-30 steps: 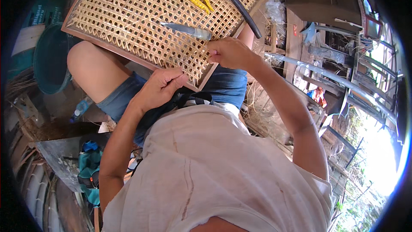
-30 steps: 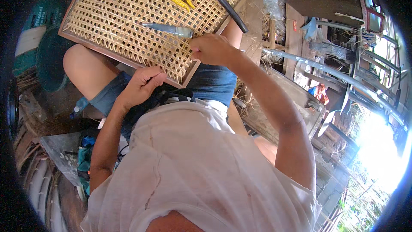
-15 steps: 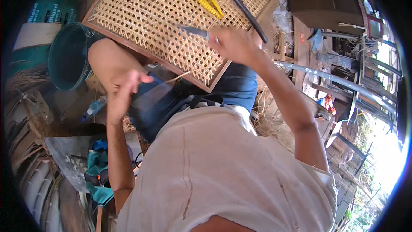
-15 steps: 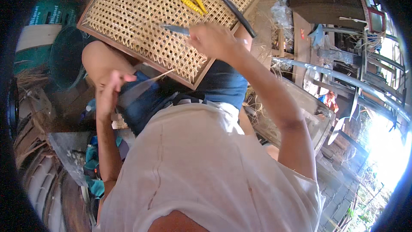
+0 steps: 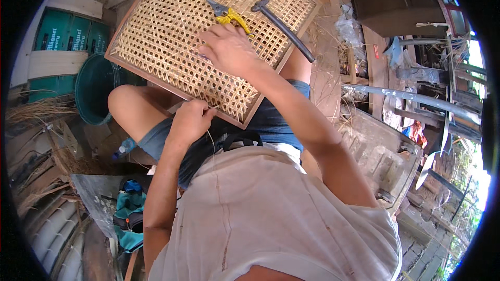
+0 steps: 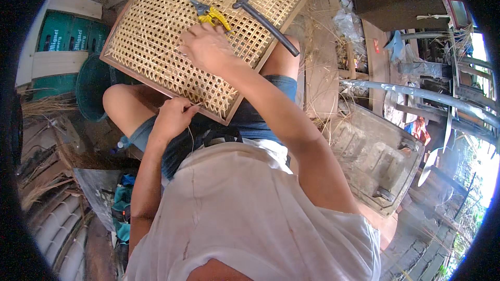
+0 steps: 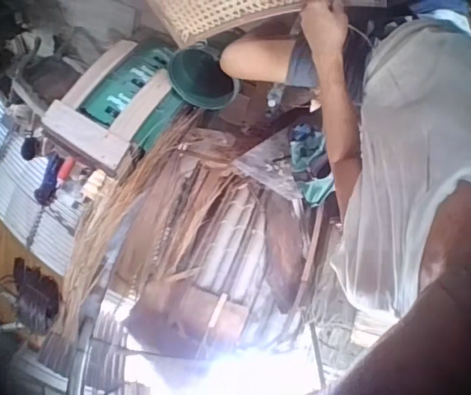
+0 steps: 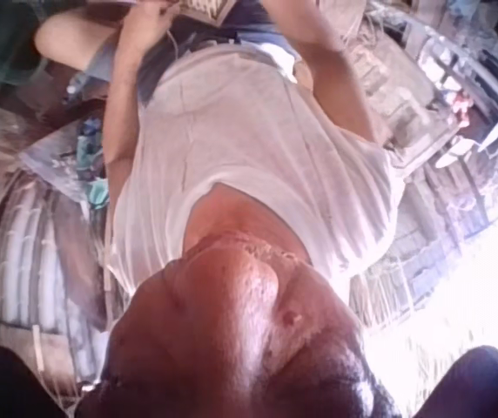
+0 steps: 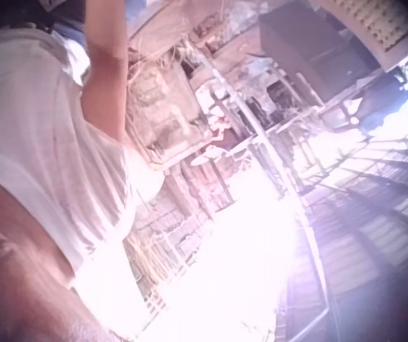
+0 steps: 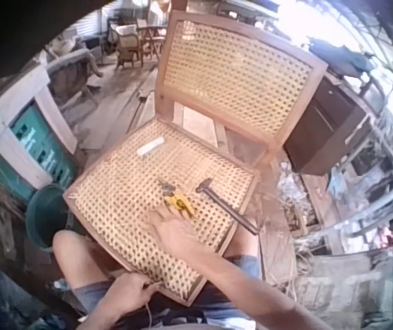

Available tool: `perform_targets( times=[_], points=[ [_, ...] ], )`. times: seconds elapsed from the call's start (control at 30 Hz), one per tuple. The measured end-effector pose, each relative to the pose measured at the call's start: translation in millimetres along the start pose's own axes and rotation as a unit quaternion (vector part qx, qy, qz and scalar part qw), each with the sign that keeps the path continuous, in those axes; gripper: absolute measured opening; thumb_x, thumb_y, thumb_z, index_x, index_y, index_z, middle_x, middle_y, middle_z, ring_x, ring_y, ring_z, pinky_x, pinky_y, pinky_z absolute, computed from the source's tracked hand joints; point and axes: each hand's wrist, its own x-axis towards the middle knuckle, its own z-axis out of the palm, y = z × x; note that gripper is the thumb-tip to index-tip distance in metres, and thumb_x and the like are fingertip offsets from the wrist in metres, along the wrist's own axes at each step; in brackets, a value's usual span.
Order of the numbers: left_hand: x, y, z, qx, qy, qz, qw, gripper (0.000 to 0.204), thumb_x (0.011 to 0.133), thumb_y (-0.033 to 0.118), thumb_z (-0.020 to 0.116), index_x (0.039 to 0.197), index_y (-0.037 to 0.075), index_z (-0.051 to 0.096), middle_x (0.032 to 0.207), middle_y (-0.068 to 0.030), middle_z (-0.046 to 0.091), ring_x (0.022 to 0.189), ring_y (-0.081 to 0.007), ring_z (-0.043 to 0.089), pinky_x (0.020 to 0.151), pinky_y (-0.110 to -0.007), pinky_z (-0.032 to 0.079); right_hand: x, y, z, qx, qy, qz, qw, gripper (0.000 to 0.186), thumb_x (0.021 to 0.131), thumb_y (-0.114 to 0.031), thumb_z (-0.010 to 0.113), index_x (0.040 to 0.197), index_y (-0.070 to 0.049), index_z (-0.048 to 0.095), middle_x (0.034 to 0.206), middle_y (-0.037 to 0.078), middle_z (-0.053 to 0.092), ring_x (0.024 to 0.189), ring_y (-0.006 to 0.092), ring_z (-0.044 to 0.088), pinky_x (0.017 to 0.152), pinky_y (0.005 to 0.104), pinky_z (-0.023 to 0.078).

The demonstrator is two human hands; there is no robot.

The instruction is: Repairing a rattan chair seat by weaving reed strips and securing them with tools.

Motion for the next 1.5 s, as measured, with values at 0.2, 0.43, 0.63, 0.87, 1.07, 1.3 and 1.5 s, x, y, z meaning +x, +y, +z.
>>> perform_targets(
  times=[0.2, 0.43, 0.63, 0.87, 1.07, 1.3, 1.5],
  points=[
    [20.5, -3.7, -7.7, 0.053, 0.002, 0.008, 0.999, 0.022, 0.086, 0.019, 0.07, 0.084, -0.003, 0.071, 0.079, -0.0271, 0.067, 0.078, -0.0435, 0.068, 0.073, -0.049, 0.055, -6.8, 85.9, -18.8, -0.007, 0.015, 0.143, 0.99, 0.037, 0.094, -0.024, 0.066, 0.127, -0.007, 0.065, 0.122, 0.017, 0.066, 0.115, 0.0373, 0.062, 0.1, 0.0503, 0.049],
    [14.0, -10.3, -30.1, -0.135, -0.076, -0.133, 0.979, 0.023, 0.091, 0.017, 0.071, 0.086, -0.005, 0.074, 0.064, -0.007, 0.066, 0.055, -0.0111, 0.063, 0.05, -0.028, 0.05, 56.1, 86.0, 20.9, -0.119, 0.061, 0.104, 0.986, 0.04, 0.09, -0.025, 0.071, 0.123, -0.004, 0.067, 0.109, 0.019, 0.071, 0.11, 0.0356, 0.067, 0.098, 0.0498, 0.051],
    [4.8, -19.5, -27.6, -0.197, -0.091, -0.153, 0.964, 0.017, 0.096, 0.014, 0.068, 0.097, -0.002, 0.072, 0.073, -0.0009, 0.062, 0.059, -0.0072, 0.058, 0.049, -0.022, 0.048, 82.1, 69.3, -24.8, -0.05, -0.023, 0.098, 0.994, 0.057, 0.083, -0.017, 0.065, 0.13, 0.013, 0.053, 0.13, 0.035, 0.057, 0.125, 0.0455, 0.054, 0.109, 0.0453, 0.045],
    [4.5, -44.8, -52.0, -0.275, -0.202, -0.154, 0.927, 0.018, 0.098, 0.02, 0.067, 0.099, 0.002, 0.072, 0.076, 0.0001, 0.065, 0.061, -0.0059, 0.06, 0.051, -0.019, 0.048, -38.4, 12.5, -103.2, 0.468, -0.146, 0.288, 0.823, 0.028, 0.095, -0.02, 0.067, 0.114, -0.001, 0.064, 0.078, 0.004, 0.064, 0.066, 0.0119, 0.066, 0.058, 0.0274, 0.056],
    [-9.3, -60.9, -95.8, -0.252, -0.248, -0.14, 0.925, 0.021, 0.099, 0.024, 0.067, 0.1, 0.003, 0.07, 0.078, -0.0004, 0.065, 0.062, -0.0059, 0.06, 0.052, -0.018, 0.048, -146.5, -31.0, -65.3, 0.365, -0.381, 0.286, 0.8, 0.034, 0.094, -0.03, 0.064, 0.097, 0.004, 0.062, 0.074, 0.013, 0.068, 0.065, 0.0202, 0.067, 0.061, 0.0374, 0.052],
    [-24.5, -21.0, -58.6, 0.042, -0.013, 0.064, 0.997, 0.025, 0.09, 0.016, 0.067, 0.106, -0.004, 0.067, 0.095, -0.0189, 0.073, 0.085, -0.0331, 0.071, 0.076, -0.039, 0.056, -128.9, -29.3, -41.2, 0.399, -0.47, 0.28, 0.735, 0.037, 0.092, -0.028, 0.07, 0.114, 0.0, 0.064, 0.096, 0.009, 0.07, 0.091, 0.0188, 0.066, 0.076, 0.0361, 0.054],
    [-19.9, 2.0, -13.8, -0.029, 0.047, 0.012, 0.998, 0.02, 0.088, 0.017, 0.067, 0.098, 0.002, 0.074, 0.087, -0.02, 0.073, 0.077, -0.0361, 0.07, 0.071, -0.04, 0.054, -130.3, -31.2, -20.6, 0.549, -0.442, 0.361, 0.61, 0.038, 0.093, -0.03, 0.071, 0.117, -0.001, 0.063, 0.105, 0.01, 0.07, 0.093, 0.02, 0.068, 0.077, 0.0403, 0.056]
  ],
)
